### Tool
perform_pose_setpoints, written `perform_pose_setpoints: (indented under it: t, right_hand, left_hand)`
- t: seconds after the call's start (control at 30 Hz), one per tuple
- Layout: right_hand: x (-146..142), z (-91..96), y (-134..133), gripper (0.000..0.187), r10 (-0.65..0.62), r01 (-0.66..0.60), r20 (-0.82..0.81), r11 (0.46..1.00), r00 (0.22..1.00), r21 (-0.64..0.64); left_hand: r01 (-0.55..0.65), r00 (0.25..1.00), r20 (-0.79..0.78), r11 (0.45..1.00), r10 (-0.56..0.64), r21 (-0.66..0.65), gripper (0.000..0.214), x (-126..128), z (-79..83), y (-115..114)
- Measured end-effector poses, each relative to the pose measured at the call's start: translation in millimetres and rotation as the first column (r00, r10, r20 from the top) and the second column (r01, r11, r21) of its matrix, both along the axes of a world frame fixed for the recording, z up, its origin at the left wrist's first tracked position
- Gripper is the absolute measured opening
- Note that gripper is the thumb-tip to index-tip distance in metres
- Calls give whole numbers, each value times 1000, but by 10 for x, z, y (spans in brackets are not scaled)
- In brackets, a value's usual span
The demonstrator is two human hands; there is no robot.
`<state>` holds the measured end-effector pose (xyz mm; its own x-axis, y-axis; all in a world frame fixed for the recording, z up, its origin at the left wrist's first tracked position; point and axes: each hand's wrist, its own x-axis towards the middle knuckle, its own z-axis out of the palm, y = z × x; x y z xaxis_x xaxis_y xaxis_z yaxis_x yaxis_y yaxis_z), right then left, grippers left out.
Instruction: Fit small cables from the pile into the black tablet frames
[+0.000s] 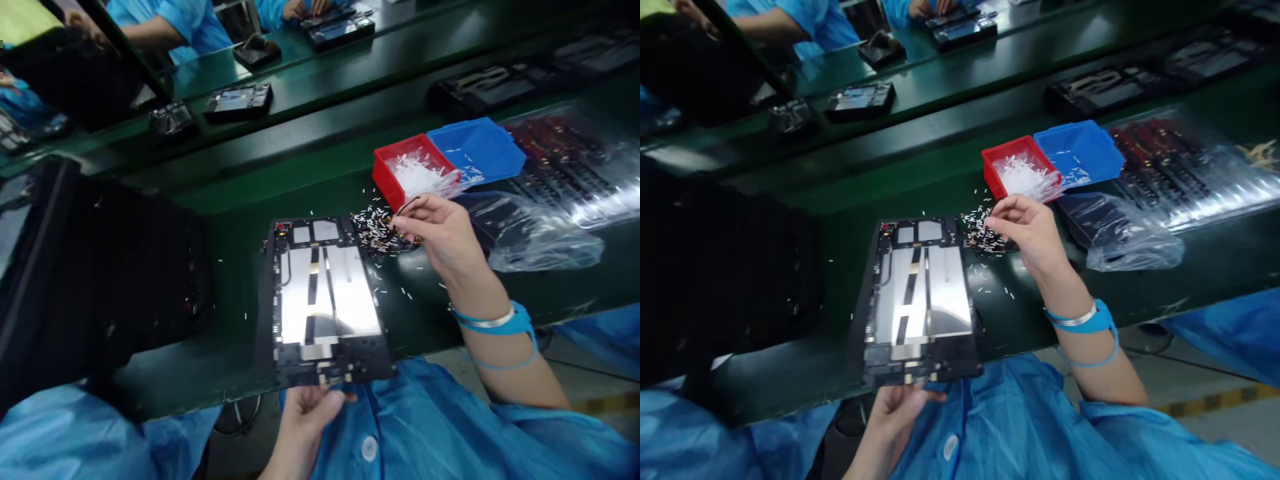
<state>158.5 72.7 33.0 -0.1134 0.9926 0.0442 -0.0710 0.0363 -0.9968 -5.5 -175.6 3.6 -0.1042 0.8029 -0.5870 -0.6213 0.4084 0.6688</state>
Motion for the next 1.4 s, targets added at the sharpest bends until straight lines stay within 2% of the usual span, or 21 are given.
perform_pose_setpoints:
  t: [0.03,0.07,0.13,0.2,0.23,0.27,0.3,0.33,0.37,0.4,0.43,0.47,0.5,0.53,0.57,0.63,0.73,0.93,1.2,1.3,1.4]
  right_hand:
    - [-79,18,-67,22,45,-44,7,999,999,-20]
    - [-165,40,-140,24,96,-96,12,994,995,-45]
    - [-350,89,-289,25,218,-214,28,971,975,-105]
    - [-544,130,-417,20,335,-323,49,932,941,-164]
    - [-641,143,-467,18,380,-364,60,913,923,-186]
    - [-733,147,-506,15,417,-396,72,896,906,-201]
    - [-818,143,-535,14,441,-417,84,884,893,-210]
    - [-895,131,-554,13,454,-427,101,879,885,-213]
    - [-960,111,-566,12,463,-432,124,876,878,-215]
    - [-1012,87,-573,12,468,-433,153,876,870,-213]
    - [-1050,60,-575,11,468,-431,190,878,863,-207]
    - [-1076,34,-575,11,464,-426,231,883,855,-196]
    - [-1090,13,-573,10,458,-422,272,888,846,-182]
    - [-1095,-4,-572,8,451,-419,311,893,837,-166]
    - [-1095,-13,-571,7,442,-416,344,897,828,-149]
    - [-1089,-12,-574,5,431,-418,392,900,813,-123]
    - [-1087,14,-585,2,435,-434,434,894,789,-108]
    - [-1083,58,-573,3,420,-446,525,891,740,-84]
    - [-1073,172,-389,6,411,-513,687,856,599,-66]
    - [-1089,122,-298,8,458,-538,672,836,582,-103]
    - [-1115,63,-234,9,516,-565,622,813,589,-140]
  left_hand:
    - [158,983,84,987,-161,33,40,-5,-22,0]
    - [301,938,156,951,-309,74,46,-28,-28,5]
    - [528,810,204,835,-550,158,50,-118,13,16]
    - [674,708,63,700,-704,237,43,-250,112,27]
    - [710,686,-64,647,-725,276,37,-326,171,35]
    - [720,688,-216,616,-692,320,30,-406,225,48]
    - [706,708,-383,606,-593,366,25,-491,265,68]
    - [679,717,-548,610,-431,409,22,-577,285,97]
    - [650,680,-699,622,-220,437,21,-663,282,136]
    - [633,570,-821,638,-1,439,23,-746,256,186]
    - [629,402,-897,656,184,417,25,-823,211,243]
    - [634,219,-925,676,310,376,29,-892,155,306]
    - [643,61,-923,693,379,327,32,-950,96,371]
    - [662,-56,-911,699,409,272,35,-995,42,431]
    - [687,-137,-899,694,417,217,37,-1029,-2,484]
    - [734,-229,-883,668,409,120,39,-1067,-52,554]
    - [762,-278,-878,646,389,45,38,-1081,-56,576]
    - [755,-286,-876,655,388,44,37,-1085,-48,557]
    - [763,-308,-853,645,422,44,32,-1088,-64,592]
    - [757,-305,-861,653,408,41,36,-1078,-49,588]
    - [774,-314,-850,633,423,30,40,-1070,-6,619]
